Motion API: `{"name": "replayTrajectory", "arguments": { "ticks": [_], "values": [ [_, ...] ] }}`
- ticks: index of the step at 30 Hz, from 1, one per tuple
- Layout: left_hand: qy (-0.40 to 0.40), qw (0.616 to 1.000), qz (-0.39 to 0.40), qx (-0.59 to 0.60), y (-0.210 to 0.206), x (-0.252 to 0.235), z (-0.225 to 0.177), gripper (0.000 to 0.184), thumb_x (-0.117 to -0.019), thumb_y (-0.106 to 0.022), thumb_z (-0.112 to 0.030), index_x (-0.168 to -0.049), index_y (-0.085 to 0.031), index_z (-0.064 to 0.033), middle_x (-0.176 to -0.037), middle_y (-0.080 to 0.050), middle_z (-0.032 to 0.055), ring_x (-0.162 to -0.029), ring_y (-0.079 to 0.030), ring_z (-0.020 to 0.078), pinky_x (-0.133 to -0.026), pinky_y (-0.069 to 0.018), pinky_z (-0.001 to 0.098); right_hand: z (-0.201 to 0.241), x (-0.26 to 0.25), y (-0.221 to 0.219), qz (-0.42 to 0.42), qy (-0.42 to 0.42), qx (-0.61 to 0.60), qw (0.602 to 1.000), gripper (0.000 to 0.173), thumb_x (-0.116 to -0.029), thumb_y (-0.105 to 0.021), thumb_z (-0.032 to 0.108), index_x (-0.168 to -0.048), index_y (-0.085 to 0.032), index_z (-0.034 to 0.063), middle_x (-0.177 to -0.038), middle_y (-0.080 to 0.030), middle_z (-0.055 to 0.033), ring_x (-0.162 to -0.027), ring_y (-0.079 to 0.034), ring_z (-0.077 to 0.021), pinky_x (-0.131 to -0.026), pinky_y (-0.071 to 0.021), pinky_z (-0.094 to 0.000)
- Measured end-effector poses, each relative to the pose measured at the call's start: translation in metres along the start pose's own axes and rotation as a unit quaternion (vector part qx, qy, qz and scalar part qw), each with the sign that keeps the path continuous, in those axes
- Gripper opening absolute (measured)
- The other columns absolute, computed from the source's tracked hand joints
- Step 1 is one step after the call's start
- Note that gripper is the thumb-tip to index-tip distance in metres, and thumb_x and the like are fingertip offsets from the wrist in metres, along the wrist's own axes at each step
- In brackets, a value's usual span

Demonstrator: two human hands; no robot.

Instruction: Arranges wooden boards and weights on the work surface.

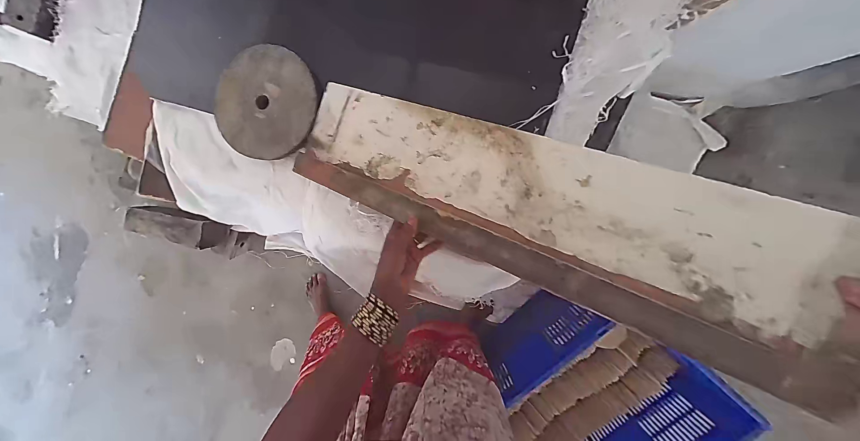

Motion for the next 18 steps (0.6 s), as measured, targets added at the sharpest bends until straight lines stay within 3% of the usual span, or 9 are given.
{"name": "replayTrajectory", "arguments": {
  "ticks": [3,6,9,13,15,18],
  "values": [
    [-0.026,0.995,-0.087,-0.029,0.008,-0.011,-0.018,0.036,-0.1096,-0.044,-0.018,-0.14,-0.039,-0.0009,-0.111,-0.065,0.0149,-0.092,-0.07,0.0229,-0.08,-0.0614,0.0401,-0.009,-0.02,-0.045,-0.158,-0.026,0.011,0.987,0.033,-0.1034,-0.034,0.005,-0.09,-0.058,0.0235,-0.072,-0.066,0.0207,-0.063,-0.06,0.0129,-0.059,-0.0506,-0.0068],
    [-0.058,0.989,-0.125,-0.055,0.036,-0.024,-0.032,0.034,-0.11,-0.043,-0.02,-0.139,-0.042,-0.0008,-0.107,-0.067,0.0143,-0.09,-0.071,0.0232,-0.078,-0.0621,0.04,-0.029,-0.046,-0.081,-0.145,-0.092,-0.001,0.985,0.023,-0.1053,-0.038,0.008,-0.099,-0.055,0.021,-0.074,-0.066,0.017,-0.065,-0.063,0.0089,-0.059,-0.0548,-0.0114],
    [-0.08,0.981,-0.156,-0.083,0.067,-0.033,-0.047,0.032,-0.1108,-0.041,-0.023,-0.132,-0.047,0.0005,-0.104,-0.07,0.0133,-0.089,-0.073,0.0219,-0.078,-0.0628,0.0388,-0.064,-0.075,-0.11,-0.137,-0.134,-0.007,0.982,0.01,-0.1036,-0.05,0.011,-0.109,-0.057,0.0145,-0.081,-0.07,0.0083,-0.071,-0.069,0.0001,-0.064,-0.0597,-0.0198],
    [-0.09,0.966,-0.223,-0.098,0.083,-0.029,-0.066,0.034,-0.11,-0.045,-0.023,-0.13,-0.052,0.0042,-0.105,-0.07,0.0161,-0.086,-0.074,0.0227,-0.076,-0.0632,0.0374,-0.097,-0.097,-0.141,-0.136,-0.159,0.028,0.977,0.021,-0.1006,-0.064,0.024,-0.118,-0.059,0.0122,-0.088,-0.067,0.0054,-0.077,-0.066,-0.0013,-0.07,-0.057,-0.021],
    [-0.117,0.958,-0.242,-0.102,0.078,-0.008,-0.069,0.033,-0.1096,-0.045,-0.018,-0.131,-0.051,0.0062,-0.113,-0.068,0.0174,-0.094,-0.072,0.023,-0.082,-0.0621,0.038,-0.097,-0.099,-0.15,-0.154,-0.155,0.037,0.975,0.019,-0.1001,-0.065,0.025,-0.115,-0.06,0.0132,-0.084,-0.064,0.0062,-0.074,-0.064,-0.0004,-0.067,-0.0545,-0.0198],
    [-0.214,0.926,-0.212,-0.229,0.069,0.029,-0.077,0.053,-0.1041,-0.053,-0.014,-0.151,-0.037,0.0043,-0.153,-0.042,0.0201,-0.133,-0.053,0.0237,-0.105,-0.0499,0.0391,-0.094,-0.097,-0.154,-0.158,-0.158,0.047,0.974,0.025,-0.1008,-0.063,0.028,-0.12,-0.06,0.0113,-0.09,-0.066,0.0037,-0.08,-0.066,-0.0038,-0.072,-0.0566,-0.0242]
  ]
}}
Point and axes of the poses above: each hand's wrist, its own x-axis away from the middle knuckle, its own y-axis out of the back of the hand, z = x × y, the point moved 4 cm from there along -x, towards the middle knuckle
